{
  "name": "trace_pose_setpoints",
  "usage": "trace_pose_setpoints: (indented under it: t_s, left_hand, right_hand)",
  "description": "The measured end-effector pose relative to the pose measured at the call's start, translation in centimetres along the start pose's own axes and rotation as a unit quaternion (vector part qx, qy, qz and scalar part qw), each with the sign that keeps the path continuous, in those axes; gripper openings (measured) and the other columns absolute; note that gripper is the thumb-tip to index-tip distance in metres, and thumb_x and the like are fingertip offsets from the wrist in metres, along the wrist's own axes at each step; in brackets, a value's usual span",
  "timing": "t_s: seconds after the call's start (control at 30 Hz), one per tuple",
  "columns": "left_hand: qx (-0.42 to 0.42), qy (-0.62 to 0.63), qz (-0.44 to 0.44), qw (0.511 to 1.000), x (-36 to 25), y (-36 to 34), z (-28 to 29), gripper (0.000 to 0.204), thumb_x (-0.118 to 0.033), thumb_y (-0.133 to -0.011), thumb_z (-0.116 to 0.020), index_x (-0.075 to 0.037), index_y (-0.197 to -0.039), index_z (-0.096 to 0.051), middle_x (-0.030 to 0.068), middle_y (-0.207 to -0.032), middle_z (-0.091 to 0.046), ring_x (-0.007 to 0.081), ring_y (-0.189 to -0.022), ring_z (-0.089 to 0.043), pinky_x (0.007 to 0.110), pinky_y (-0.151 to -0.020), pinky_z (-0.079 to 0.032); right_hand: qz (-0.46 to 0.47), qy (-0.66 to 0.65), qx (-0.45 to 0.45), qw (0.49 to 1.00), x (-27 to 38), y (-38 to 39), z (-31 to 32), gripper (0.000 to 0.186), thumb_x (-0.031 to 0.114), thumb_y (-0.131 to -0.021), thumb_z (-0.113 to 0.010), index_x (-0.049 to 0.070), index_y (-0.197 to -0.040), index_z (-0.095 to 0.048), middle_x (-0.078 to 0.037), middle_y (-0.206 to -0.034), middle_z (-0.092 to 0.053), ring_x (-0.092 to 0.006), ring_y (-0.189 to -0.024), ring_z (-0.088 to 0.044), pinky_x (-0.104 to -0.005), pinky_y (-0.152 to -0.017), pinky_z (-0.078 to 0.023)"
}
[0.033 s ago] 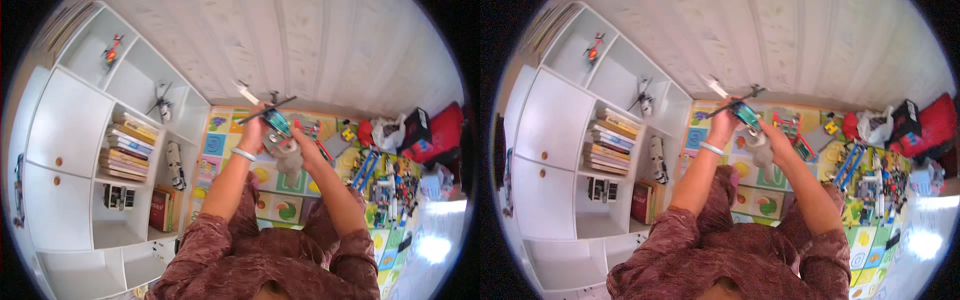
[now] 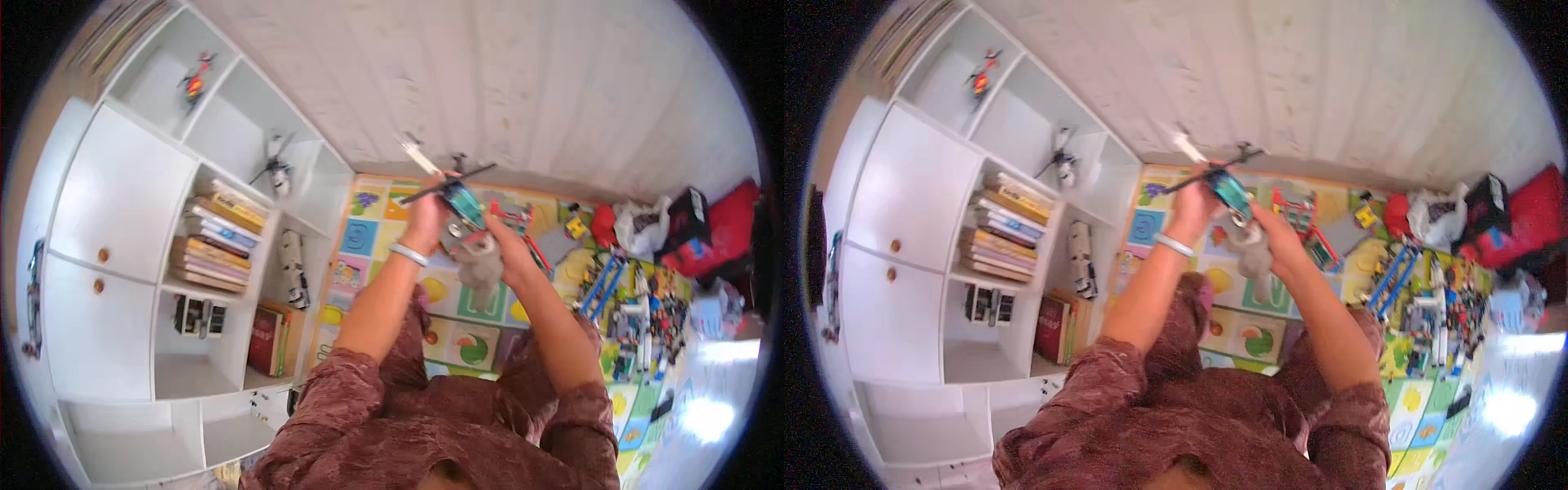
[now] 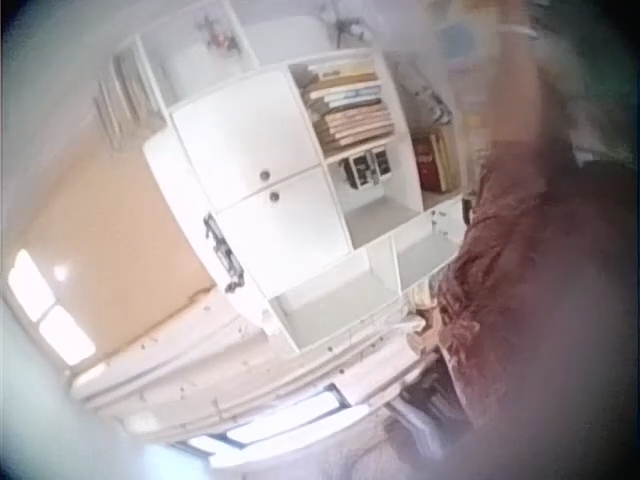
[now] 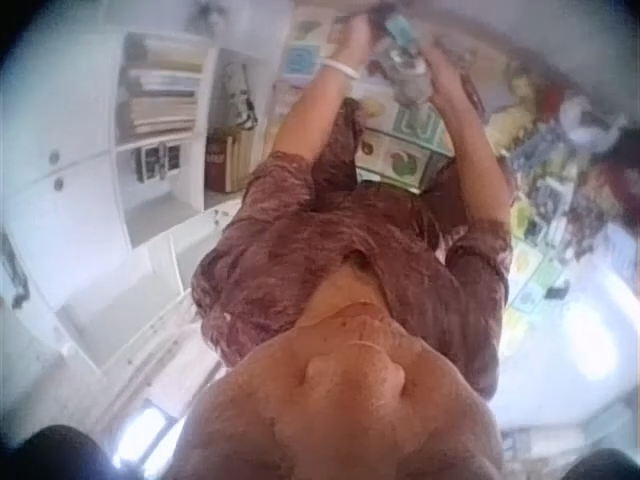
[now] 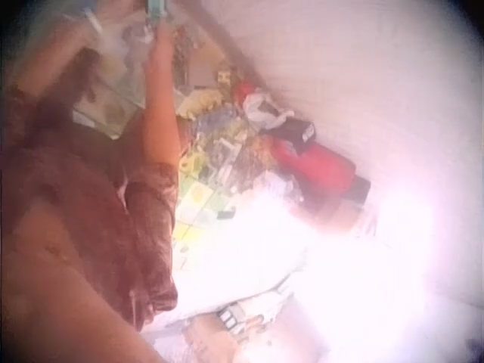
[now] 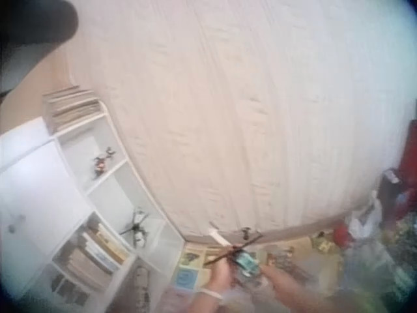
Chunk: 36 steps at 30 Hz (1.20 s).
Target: Cleaning and wiping dust off toy helicopters and a model building using a white cloth.
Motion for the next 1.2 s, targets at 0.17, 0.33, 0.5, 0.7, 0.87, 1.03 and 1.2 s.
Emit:
trace_pose_setpoints:
  t_s: [0.17, 0.33, 0.5, 0.7, 0.87, 1.03, 1.2]
  left_hand:
    - [-0.014, 0.087, 0.037, 0.995, 3.5, -1.0, -1.6, 0.036, -0.028, -0.096, -0.04, -0.002, -0.113, -0.059, 0.0133, -0.107, -0.063, 0.0247, -0.097, -0.06, 0.04, -0.088, -0.049]
    - [-0.017, 0.091, 0.022, 0.995, 2.4, 0.0, -1.1, 0.04, -0.031, -0.098, -0.038, -0.003, -0.118, -0.058, 0.0078, -0.101, -0.061, 0.0222, -0.09, -0.059, 0.04, -0.085, -0.05]
    - [-0.012, 0.074, 0.051, 0.996, 1.7, 0.5, -2.9, 0.042, -0.024, -0.093, -0.039, -0.003, -0.127, -0.054, 0.0056, -0.113, -0.06, 0.0177, -0.1, -0.059, 0.037, -0.091, -0.048]
    - [0.07, 0.106, 0.033, 0.991, 1.7, 0.8, -3.3, 0.052, -0.013, -0.084, -0.038, -0.004, -0.134, -0.048, 0.0078, -0.109, -0.055, 0.0207, -0.101, -0.055, 0.039, -0.096, -0.045]
    - [0.058, 0.073, 0.023, 0.995, 1.4, 1.4, -3.4, 0.059, -0.011, -0.08, -0.042, -0.006, -0.138, -0.042, 0.0071, -0.1, -0.052, 0.0208, -0.096, -0.055, 0.038, -0.09, -0.048]
    - [0.014, -0.03, 0.012, 0.999, 1.3, 1.5, -3.4, 0.061, -0.011, -0.079, -0.064, -0.007, -0.136, -0.042, 0.0046, -0.098, -0.051, 0.0164, -0.093, -0.056, 0.032, -0.084, -0.048]
    - [-0.067, -0.084, -0.005, 0.994, 1.7, 1.1, -3.5, 0.06, -0.007, -0.076, -0.07, -0.006, -0.131, -0.046, 0.003, -0.095, -0.054, 0.0126, -0.085, -0.055, 0.027, -0.075, -0.046]
  right_hand:
    - [0.005, -0.037, 0.065, 0.997, -0.1, -0.3, 4.7, 0.028, 0.034, -0.096, -0.055, 0.008, -0.098, -0.064, -0.006, -0.087, -0.066, -0.0192, -0.077, -0.065, -0.0349, -0.072, -0.053]
    - [-0.028, -0.068, 0.022, 0.997, -0.5, 0.3, 0.8, 0.027, 0.036, -0.094, -0.058, 0.015, -0.078, -0.056, -0.001, -0.073, -0.061, -0.0184, -0.07, -0.061, -0.036, -0.068, -0.051]
    - [-0.017, -0.083, 0.015, 0.996, -0.1, 0.6, 1.1, 0.027, 0.036, -0.093, -0.059, 0.014, -0.08, -0.057, -0.003, -0.075, -0.061, -0.0198, -0.07, -0.062, -0.0382, -0.066, -0.052]
    - [0.001, -0.089, 0.016, 0.996, -0.3, 0.0, 1.9, 0.022, 0.033, -0.092, -0.063, 0.012, -0.088, -0.059, -0.004, -0.076, -0.061, -0.0201, -0.071, -0.062, -0.039, -0.066, -0.053]
    - [0.025, -0.048, -0.006, 0.999, -0.3, -0.1, 0.9, 0.019, 0.029, -0.093, -0.062, 0.01, -0.094, -0.06, -0.003, -0.078, -0.061, -0.0188, -0.072, -0.063, -0.0362, -0.066, -0.054]
    - [0.043, 0.009, -0.003, 0.999, -0.7, -0.2, 0.6, 0.019, 0.028, -0.093, -0.062, 0.009, -0.093, -0.06, -0.002, -0.08, -0.06, -0.0159, -0.071, -0.061, -0.0318, -0.065, -0.052]
    - [0.049, 0.053, -0.022, 0.997, -1.1, -0.6, 0.1, 0.02, 0.029, -0.093, -0.063, 0.01, -0.087, -0.057, -0.001, -0.077, -0.059, -0.0133, -0.07, -0.059, -0.029, -0.063, -0.049]
Point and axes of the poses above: each hand's wrist, its own y-axis away from the middle knuckle, its own z-axis out of the back of the hand, x = y × z, the point moved 2 cm from there along -y, towards the middle knuckle
